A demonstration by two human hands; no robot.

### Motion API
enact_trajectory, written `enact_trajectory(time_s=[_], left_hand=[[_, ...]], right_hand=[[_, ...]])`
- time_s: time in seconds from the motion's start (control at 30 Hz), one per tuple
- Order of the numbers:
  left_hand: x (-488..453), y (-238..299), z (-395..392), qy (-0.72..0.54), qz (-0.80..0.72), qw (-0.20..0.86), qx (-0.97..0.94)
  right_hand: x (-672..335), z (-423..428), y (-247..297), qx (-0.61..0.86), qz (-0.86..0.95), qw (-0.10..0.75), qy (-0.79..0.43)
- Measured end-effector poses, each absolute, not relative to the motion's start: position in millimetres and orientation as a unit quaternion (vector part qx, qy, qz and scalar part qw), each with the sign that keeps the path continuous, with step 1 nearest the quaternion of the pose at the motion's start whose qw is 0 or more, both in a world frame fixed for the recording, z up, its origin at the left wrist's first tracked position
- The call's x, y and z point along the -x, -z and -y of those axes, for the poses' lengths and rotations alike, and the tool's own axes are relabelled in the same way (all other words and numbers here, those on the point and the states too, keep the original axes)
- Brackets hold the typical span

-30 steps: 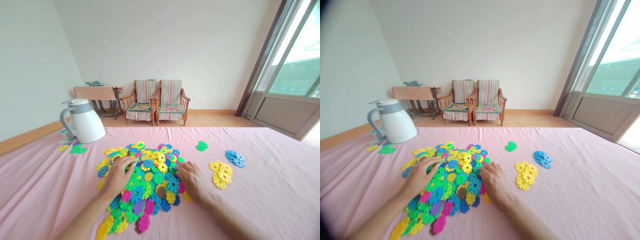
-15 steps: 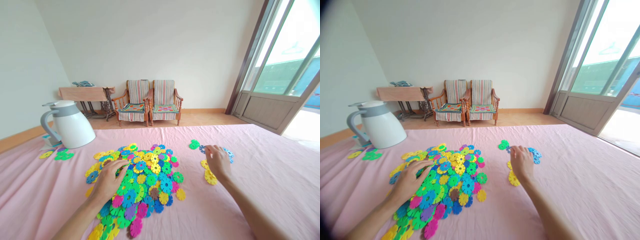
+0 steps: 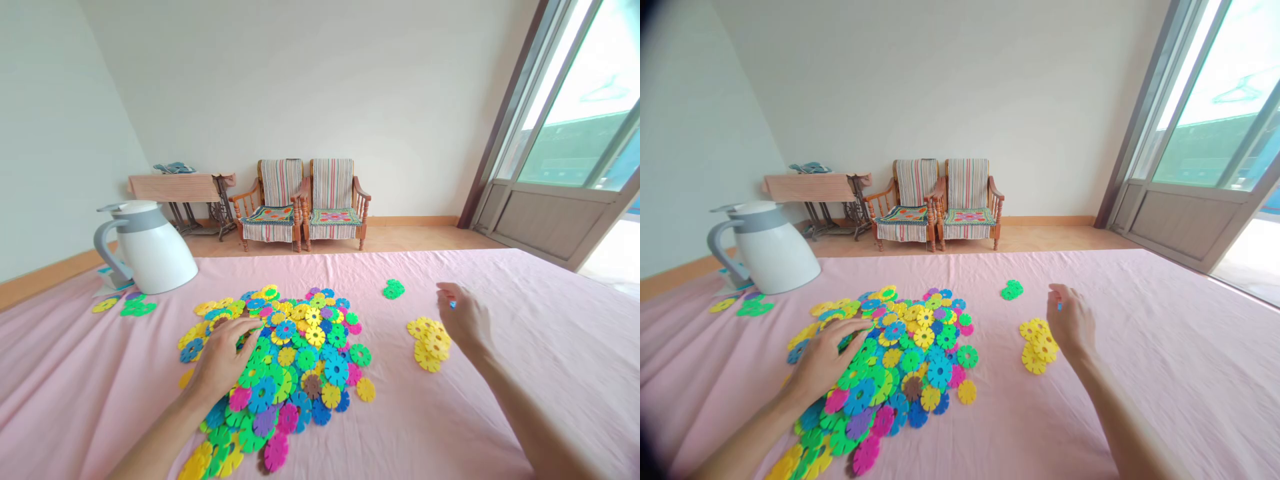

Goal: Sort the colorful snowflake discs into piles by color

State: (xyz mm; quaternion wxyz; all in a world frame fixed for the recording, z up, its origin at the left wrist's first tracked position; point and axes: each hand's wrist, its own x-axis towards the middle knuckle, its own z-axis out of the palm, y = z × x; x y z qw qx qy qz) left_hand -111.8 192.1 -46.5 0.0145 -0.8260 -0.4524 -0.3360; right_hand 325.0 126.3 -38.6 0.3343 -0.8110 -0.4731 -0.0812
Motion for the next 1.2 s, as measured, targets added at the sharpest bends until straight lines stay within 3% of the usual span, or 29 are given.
enact_trajectory(time_s=[0.2,0.33,0.53,0.83,1.03,1.2], left_hand=[[110.8,46.1,-190.4,0.339,0.455,0.014,0.823],[111.0,46.7,-190.6,0.337,0.454,0.011,0.825],[111.5,47.0,-190.6,0.337,0.453,0.01,0.825],[111.5,46.2,-191.6,0.332,0.454,0.012,0.827],[114.0,48.0,-193.3,0.324,0.454,0.014,0.83],[113.8,46.4,-192.2,0.322,0.455,0.019,0.83]], right_hand=[[-225.0,-106.5,26.4,0.591,0.729,0.339,-0.071],[-189.1,-85.8,19.3,0.464,0.828,0.286,-0.128],[-179.6,-79.5,22.7,0.464,0.856,0.21,-0.086],[-176.3,-82.3,27.2,0.452,0.868,0.201,-0.037],[-179.7,-86.9,35.6,0.475,0.824,0.307,-0.035],[-199.1,-101.5,39.2,0.559,0.671,0.459,-0.162]])
